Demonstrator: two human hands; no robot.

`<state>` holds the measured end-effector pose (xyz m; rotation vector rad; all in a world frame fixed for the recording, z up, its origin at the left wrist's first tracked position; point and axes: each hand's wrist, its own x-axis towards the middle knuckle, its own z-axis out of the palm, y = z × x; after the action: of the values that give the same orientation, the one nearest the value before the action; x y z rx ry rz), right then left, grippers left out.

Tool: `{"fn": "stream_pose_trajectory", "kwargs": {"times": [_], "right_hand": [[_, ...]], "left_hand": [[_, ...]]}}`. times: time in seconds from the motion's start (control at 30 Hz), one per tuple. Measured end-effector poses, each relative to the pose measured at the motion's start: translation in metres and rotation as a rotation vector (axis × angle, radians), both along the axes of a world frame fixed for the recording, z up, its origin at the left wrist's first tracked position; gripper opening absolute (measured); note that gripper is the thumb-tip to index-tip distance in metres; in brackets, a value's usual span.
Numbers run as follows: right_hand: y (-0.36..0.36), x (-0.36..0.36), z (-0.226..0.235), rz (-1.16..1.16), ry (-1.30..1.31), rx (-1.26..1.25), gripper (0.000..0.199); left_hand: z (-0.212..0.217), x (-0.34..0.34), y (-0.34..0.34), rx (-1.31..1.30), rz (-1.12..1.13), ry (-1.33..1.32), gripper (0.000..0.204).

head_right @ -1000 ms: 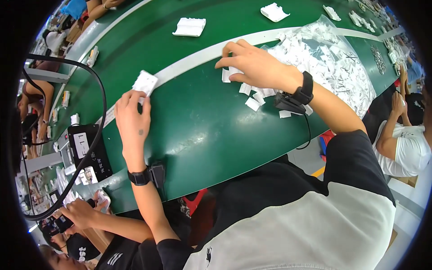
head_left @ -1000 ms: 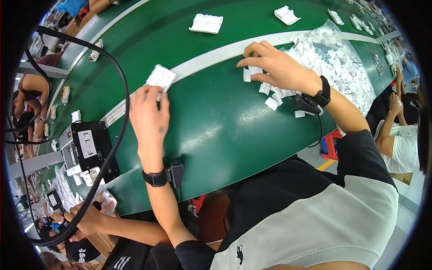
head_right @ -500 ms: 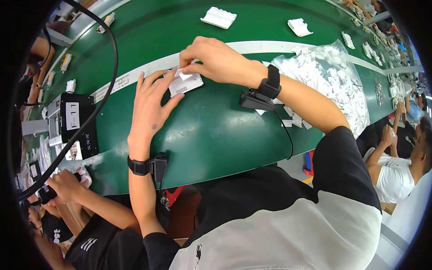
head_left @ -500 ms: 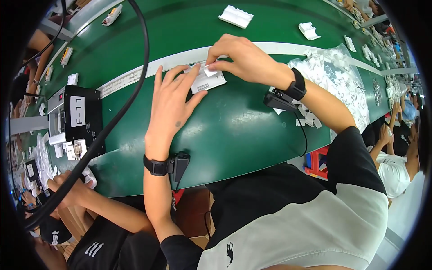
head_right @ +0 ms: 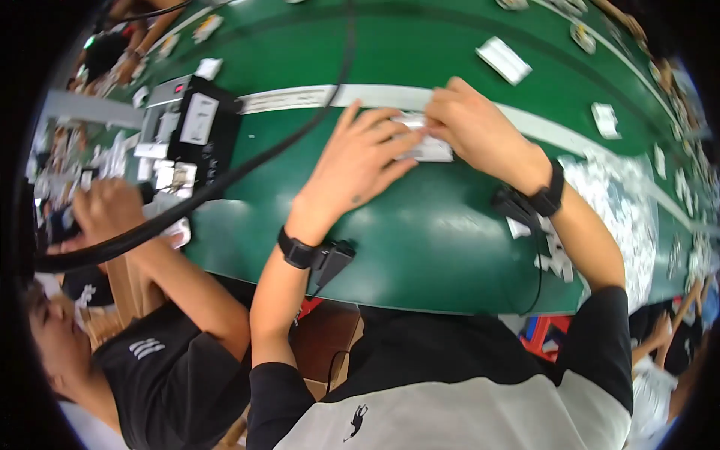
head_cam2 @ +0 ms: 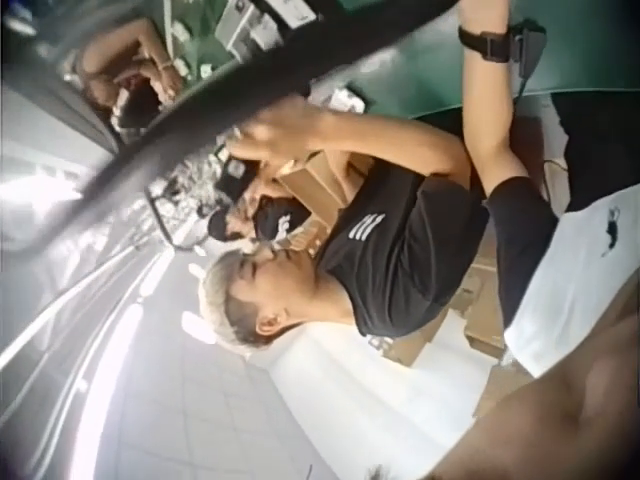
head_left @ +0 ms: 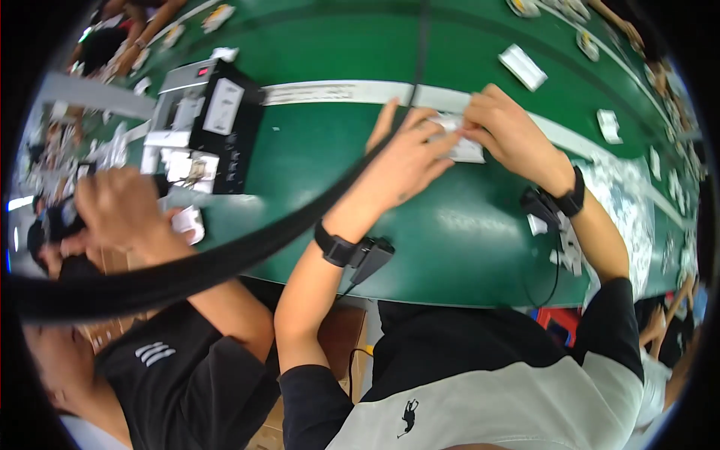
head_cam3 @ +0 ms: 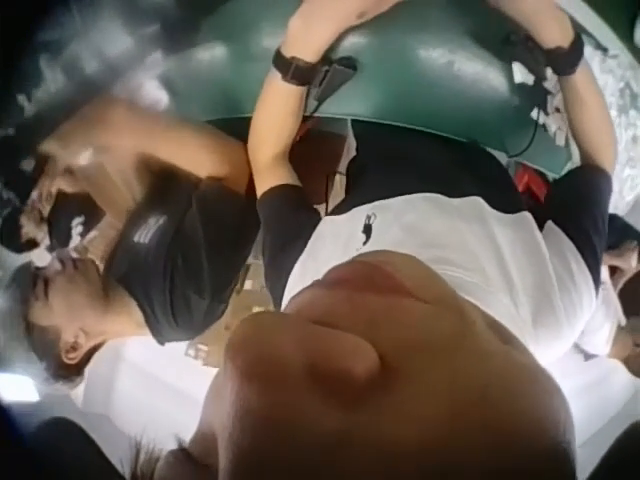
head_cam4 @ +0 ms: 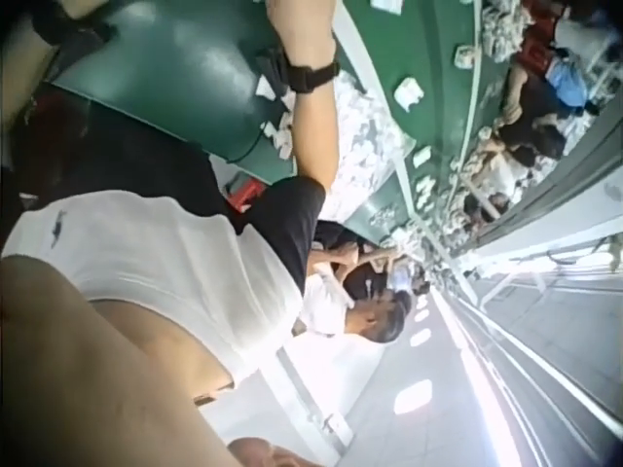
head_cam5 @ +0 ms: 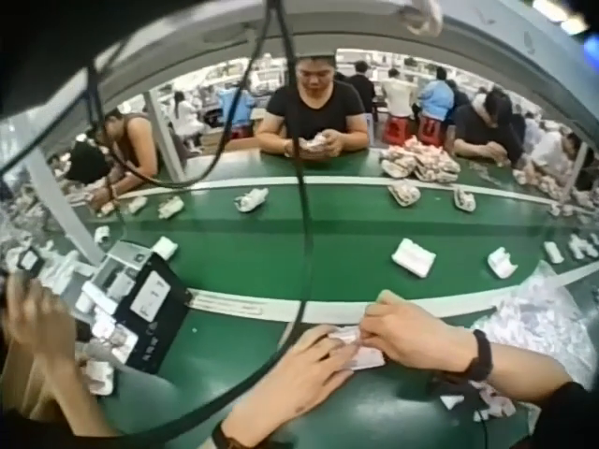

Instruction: The person picks up a white plastic housing and a small white component by hand, fits the component into the housing, and places the assembled unit onto a conveyor belt. This process is repeated for additional housings and components.

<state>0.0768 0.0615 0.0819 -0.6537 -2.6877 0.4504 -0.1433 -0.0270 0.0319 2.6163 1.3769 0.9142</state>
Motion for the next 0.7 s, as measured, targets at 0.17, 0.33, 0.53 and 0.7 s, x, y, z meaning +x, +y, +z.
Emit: {"fn": "stream_pose_trajectory", "kwargs": {"times": [0.17,0.33,0.53,0.7], "right_hand": [[-0.009,-0.005,0.007,-0.040,-0.096,-0.026,0.011],[-0.008,-0.005,0.008,-0.070,-0.059,-0.047,0.010],[-0.012,-0.006,0.015,-0.074,-0.080,-0.103,0.008],[-0.010,-0.007,0.019,-0.087,-0.126,-0.115,0.007]], "left_hand": [[-0.003,-0.006,-0.001,-0.046,0.020,-0.017,0.042],[-0.005,-0.007,-0.001,-0.076,-0.022,-0.076,0.043],[-0.015,-0.002,0.000,-0.069,-0.036,-0.185,0.043],[-0.016,0.002,0.001,-0.075,-0.040,-0.141,0.044]]}}
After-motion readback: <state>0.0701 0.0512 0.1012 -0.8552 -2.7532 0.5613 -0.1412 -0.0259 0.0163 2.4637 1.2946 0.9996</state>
